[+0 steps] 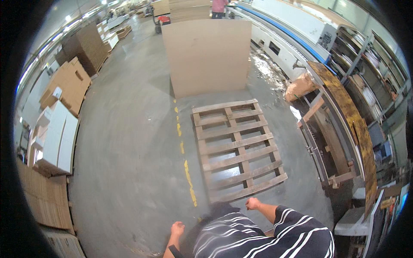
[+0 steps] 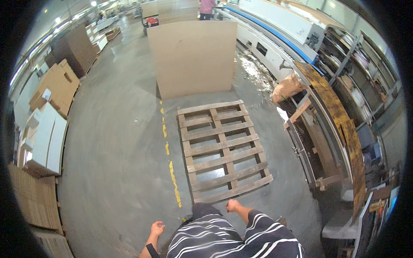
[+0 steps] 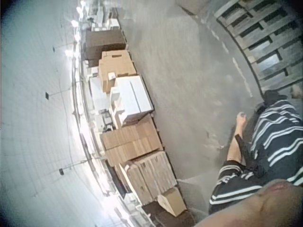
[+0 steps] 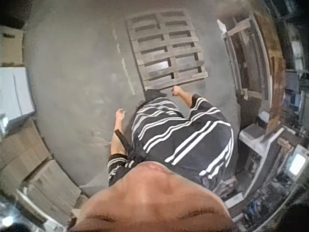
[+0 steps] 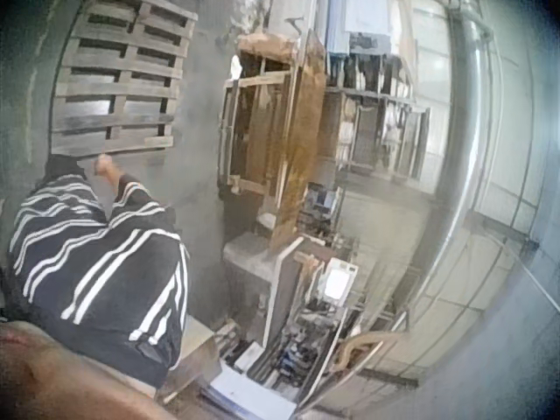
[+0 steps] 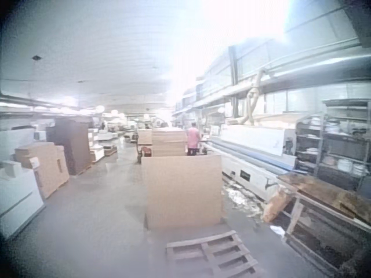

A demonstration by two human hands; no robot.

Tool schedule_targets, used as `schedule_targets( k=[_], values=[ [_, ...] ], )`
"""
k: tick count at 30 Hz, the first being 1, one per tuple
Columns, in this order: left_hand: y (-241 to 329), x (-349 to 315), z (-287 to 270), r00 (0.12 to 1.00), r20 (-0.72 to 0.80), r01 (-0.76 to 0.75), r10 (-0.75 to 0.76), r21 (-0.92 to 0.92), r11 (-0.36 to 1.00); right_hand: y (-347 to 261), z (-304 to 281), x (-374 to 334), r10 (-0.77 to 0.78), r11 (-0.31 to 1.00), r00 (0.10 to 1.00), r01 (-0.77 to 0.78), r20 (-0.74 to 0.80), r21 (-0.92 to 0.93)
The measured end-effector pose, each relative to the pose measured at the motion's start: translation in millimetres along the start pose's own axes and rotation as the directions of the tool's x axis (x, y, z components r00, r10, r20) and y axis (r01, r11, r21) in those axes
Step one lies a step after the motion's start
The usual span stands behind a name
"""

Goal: The person walks through a warehouse, picks up a wooden pallet, and places it on the floor. They then repeatedly pick up large wood panels from a nearby stack and place them onto the pallet, building a neat stack.

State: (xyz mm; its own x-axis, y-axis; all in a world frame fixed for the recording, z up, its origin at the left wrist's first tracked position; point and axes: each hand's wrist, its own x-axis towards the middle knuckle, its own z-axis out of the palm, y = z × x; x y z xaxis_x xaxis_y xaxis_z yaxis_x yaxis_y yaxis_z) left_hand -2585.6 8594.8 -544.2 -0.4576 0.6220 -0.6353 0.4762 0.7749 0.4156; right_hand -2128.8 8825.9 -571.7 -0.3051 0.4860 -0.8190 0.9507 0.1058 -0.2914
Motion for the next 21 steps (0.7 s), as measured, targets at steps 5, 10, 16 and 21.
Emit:
schedule_targets(
  k=[5,10,16,21],
  values=[
    [-40,36,-38,0.995,0.071,-0.077,0.074,0.043,0.996,-58,92,-17,-0.005,0.993,0.998,-0.002,0.055,0.117],
    [-51,97,-98,0.966,0.177,-0.211,0.188,0.121,0.970,-95,156,43,-0.123,0.984,0.992,0.118,0.030,0.135],
    [-36,203,-226,0.965,0.144,-0.254,0.220,0.302,0.919,-198,54,136,0.118,0.984,0.993,-0.121,0.032,0.131],
    [14,280,-318,0.978,0.117,-0.202,0.172,0.345,0.916,-290,-84,228,0.134,0.924,0.911,0.028,-0.390,0.382]
  ],
)
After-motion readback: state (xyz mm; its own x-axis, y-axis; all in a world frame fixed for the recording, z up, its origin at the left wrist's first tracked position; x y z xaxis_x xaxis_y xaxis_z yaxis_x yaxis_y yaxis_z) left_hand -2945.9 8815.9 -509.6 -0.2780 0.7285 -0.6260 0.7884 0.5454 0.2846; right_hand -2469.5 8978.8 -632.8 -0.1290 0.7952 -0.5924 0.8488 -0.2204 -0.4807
